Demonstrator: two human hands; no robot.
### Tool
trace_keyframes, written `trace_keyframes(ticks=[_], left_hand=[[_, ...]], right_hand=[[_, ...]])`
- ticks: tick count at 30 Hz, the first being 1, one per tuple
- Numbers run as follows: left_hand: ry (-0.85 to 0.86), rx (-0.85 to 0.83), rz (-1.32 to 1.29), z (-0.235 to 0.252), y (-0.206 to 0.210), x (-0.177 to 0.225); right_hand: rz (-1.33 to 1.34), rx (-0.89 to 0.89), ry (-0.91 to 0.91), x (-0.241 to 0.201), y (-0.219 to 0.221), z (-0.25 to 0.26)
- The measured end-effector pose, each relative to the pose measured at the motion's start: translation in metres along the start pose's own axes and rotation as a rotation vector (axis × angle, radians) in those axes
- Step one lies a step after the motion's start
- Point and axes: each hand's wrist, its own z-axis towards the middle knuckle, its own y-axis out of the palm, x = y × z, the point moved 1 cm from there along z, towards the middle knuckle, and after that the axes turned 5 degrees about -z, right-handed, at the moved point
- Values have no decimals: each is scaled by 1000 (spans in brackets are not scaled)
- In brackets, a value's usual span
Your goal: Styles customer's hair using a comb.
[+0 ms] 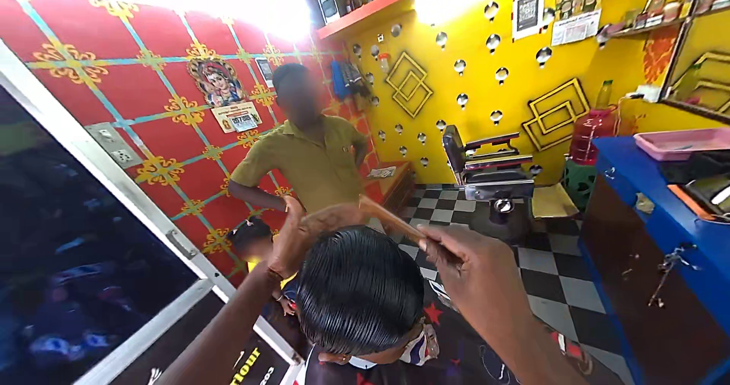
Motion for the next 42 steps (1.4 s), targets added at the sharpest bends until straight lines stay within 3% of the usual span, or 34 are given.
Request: trace_keyframes(ticks=[2,5,8,10,13,15,21,29,31,34,35,39,42], left_hand=[[68,63,-3,6,4,27],[203,-50,-43,10,5,61],[301,-117,295,2,35,93],[367,-188,620,-6,66,104],[380,-424,1084,-16,114,106],[356,-524,1247,-19,129,97],[395,-536,1331,-31,126,84],[394,-508,1293,-42,111,84],[389,-515,1301,-43,109,84],[399,-517,1275,-44,107,84],[403,-522,1263,-44,107,84],[428,-519,1246,-48,109,84],[453,-507,1258,-52,109,82]], right_hand=[[19,-13,-2,2,6,-13],[-17,-133,63,23,21,-28],[-53,-325,141,41,20,-33],[-74,-209,131,43,10,-26],[8,88,76,35,-1,-11],[99,175,29,22,-5,-4],[61,73,-117,1,12,-5],[-107,-69,-123,6,18,-12],[-124,-180,-99,15,24,-17],[-257,-496,1,28,24,-20],[-288,-498,32,31,24,-20],[-61,34,-3,17,11,-12],[89,174,-78,-4,4,-19]])
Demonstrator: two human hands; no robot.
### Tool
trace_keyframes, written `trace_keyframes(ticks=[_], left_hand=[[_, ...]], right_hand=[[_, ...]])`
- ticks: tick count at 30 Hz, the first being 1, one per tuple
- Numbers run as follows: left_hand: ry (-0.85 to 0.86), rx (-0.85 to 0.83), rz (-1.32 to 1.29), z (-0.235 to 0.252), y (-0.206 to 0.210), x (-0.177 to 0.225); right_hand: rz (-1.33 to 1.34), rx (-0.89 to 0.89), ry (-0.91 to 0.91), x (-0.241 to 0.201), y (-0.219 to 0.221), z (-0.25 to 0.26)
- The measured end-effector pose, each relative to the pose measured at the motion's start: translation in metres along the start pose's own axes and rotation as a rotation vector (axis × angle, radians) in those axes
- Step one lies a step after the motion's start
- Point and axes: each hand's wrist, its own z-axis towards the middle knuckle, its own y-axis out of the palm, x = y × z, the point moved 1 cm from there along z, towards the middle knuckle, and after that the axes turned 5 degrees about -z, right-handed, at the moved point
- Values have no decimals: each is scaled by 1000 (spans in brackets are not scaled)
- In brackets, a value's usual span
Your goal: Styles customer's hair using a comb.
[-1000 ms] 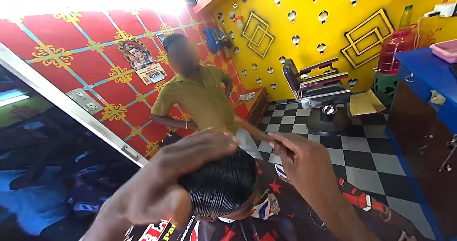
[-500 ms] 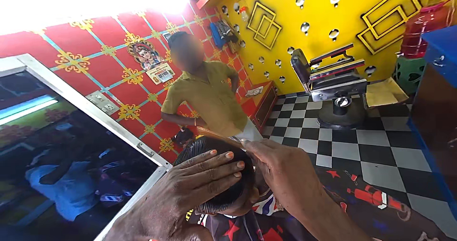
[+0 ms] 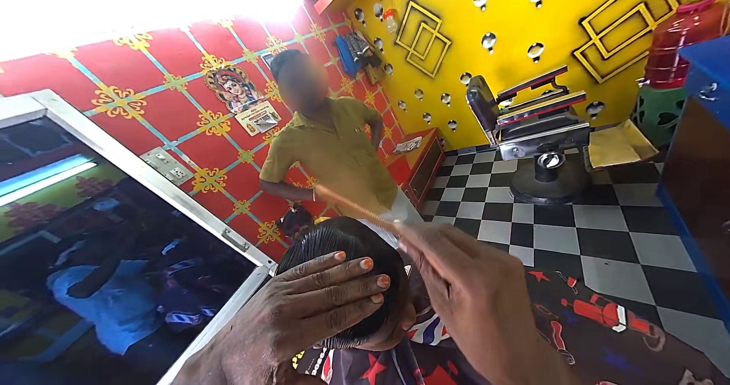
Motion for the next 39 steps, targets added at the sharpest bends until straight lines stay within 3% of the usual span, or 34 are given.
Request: trace_keyframes(ticks=[12,18,22,24,30,34,39], left_hand=[[1,9,26,-11,0,2],[16,45,30,-16,2,2],[18,29,6,-17,3,6],[24,20,0,-16,4,8],[43,6,0,-15,4,7],[49,1,20,-14,5,6],[50,-3,16,-11,4,9]], right_hand=[[-90,-154,72,11,21,-44],[-236,-506,242,39,33,-62],[-63,-71,179,26,17,-60],[61,19,123,12,6,-56],[84,-9,99,1,8,-72],[144,91,103,7,4,-70],[96,4,66,4,4,-65]])
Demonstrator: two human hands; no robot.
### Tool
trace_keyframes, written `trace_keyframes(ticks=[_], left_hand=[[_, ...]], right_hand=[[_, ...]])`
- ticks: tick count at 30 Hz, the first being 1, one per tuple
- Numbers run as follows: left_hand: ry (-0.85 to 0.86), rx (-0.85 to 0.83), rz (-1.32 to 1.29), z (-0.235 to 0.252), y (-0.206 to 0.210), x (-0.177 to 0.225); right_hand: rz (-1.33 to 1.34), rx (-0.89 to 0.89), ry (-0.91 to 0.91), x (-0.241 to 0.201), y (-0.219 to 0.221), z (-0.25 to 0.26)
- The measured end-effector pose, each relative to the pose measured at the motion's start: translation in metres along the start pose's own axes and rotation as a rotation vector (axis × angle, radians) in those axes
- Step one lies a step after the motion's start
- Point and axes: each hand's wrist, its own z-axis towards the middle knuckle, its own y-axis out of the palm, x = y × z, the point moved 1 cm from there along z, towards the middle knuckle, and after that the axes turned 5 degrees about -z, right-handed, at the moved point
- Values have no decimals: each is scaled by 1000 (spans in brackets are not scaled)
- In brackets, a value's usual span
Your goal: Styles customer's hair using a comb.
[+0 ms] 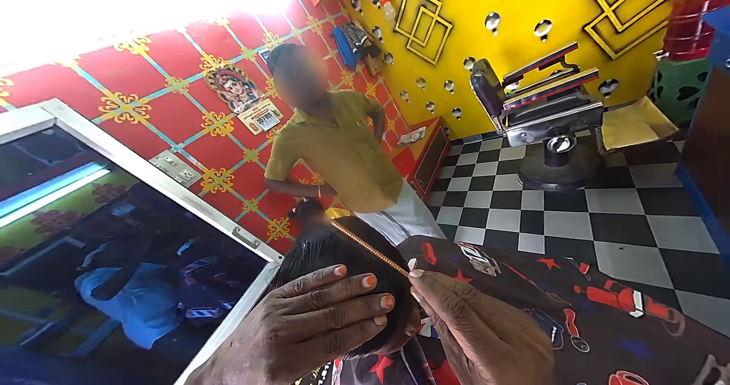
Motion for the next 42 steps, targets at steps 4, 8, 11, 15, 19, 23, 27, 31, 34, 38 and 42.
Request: trace_keyframes(ticks=[4,8,11,15,19,23,27,31,34,38,42], left_hand=[[2,-1,8,2,1,0],[5,-6,2,1,1,-1],[4,3,-3,1,1,-1],[-2,2,10,0,0,-1],[-2,4,17,-1,1,-1],[-1,5,17,-2,1,-1],[2,9,-1,-2,0,0],[0,15,11,-3,1,-1],[2,23,17,-4,2,-2],[3,18,14,-4,2,-2],[1,15,24,-5,2,-1]], right_hand=[[-23,-33,8,2,2,-3],[-5,-13,18,1,-1,-5],[-15,-28,33,-1,1,-9],[-41,-24,67,9,10,-20],[-200,-183,206,34,24,-35],[-213,-98,264,40,19,-34],[39,70,121,9,-3,-15],[12,14,97,1,2,-19],[21,8,109,5,7,-24],[49,84,97,2,4,-23],[26,13,87,-2,2,-26]])
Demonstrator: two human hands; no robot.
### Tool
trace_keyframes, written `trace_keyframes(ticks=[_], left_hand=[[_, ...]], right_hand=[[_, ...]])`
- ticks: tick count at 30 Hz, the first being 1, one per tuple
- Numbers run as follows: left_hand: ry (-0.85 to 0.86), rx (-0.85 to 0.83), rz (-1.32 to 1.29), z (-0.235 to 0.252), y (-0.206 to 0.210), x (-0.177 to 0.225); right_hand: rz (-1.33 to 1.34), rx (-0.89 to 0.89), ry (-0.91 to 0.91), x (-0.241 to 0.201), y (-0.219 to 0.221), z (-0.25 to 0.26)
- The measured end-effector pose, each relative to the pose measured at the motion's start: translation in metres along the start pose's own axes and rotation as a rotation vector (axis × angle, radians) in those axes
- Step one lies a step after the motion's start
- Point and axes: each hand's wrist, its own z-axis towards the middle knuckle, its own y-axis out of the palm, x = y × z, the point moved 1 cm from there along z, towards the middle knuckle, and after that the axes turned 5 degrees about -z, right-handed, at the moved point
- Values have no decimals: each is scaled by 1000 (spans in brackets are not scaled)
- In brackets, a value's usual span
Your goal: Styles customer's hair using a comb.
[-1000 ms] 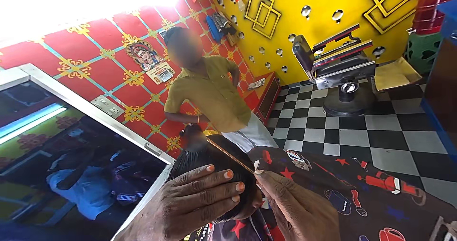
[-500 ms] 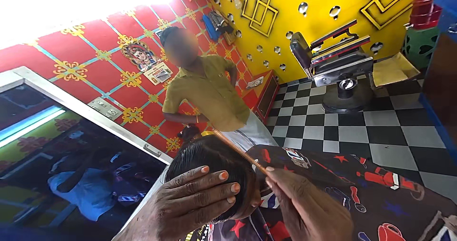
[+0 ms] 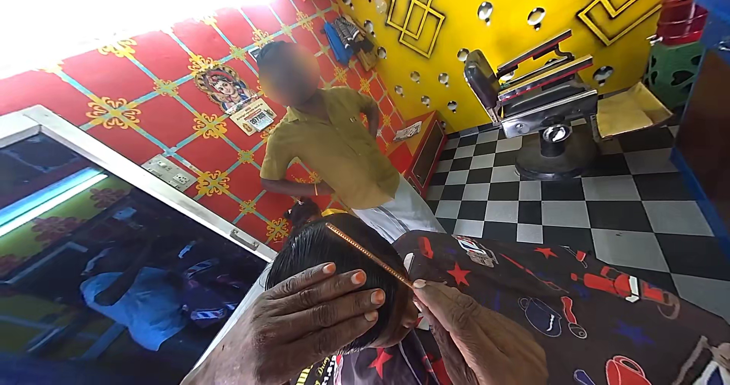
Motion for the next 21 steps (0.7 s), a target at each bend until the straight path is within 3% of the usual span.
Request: trace_keyframes(ticks=[8,12,15,18,21], left_hand=[[-3,7,16,1,1,0],[-6,1,2,2,1,0],[3,0,1,3,1,0],[1,-4,-2,3,2,1],[0,-4,-13,4,1,1]], right_hand=[[-65,-32,47,9,9,-9],[-298,-253,197,36,12,-12],[-329,-152,191,43,4,-4],[-168,-4,90,24,-9,14],[-99,7,22,7,-11,28]])
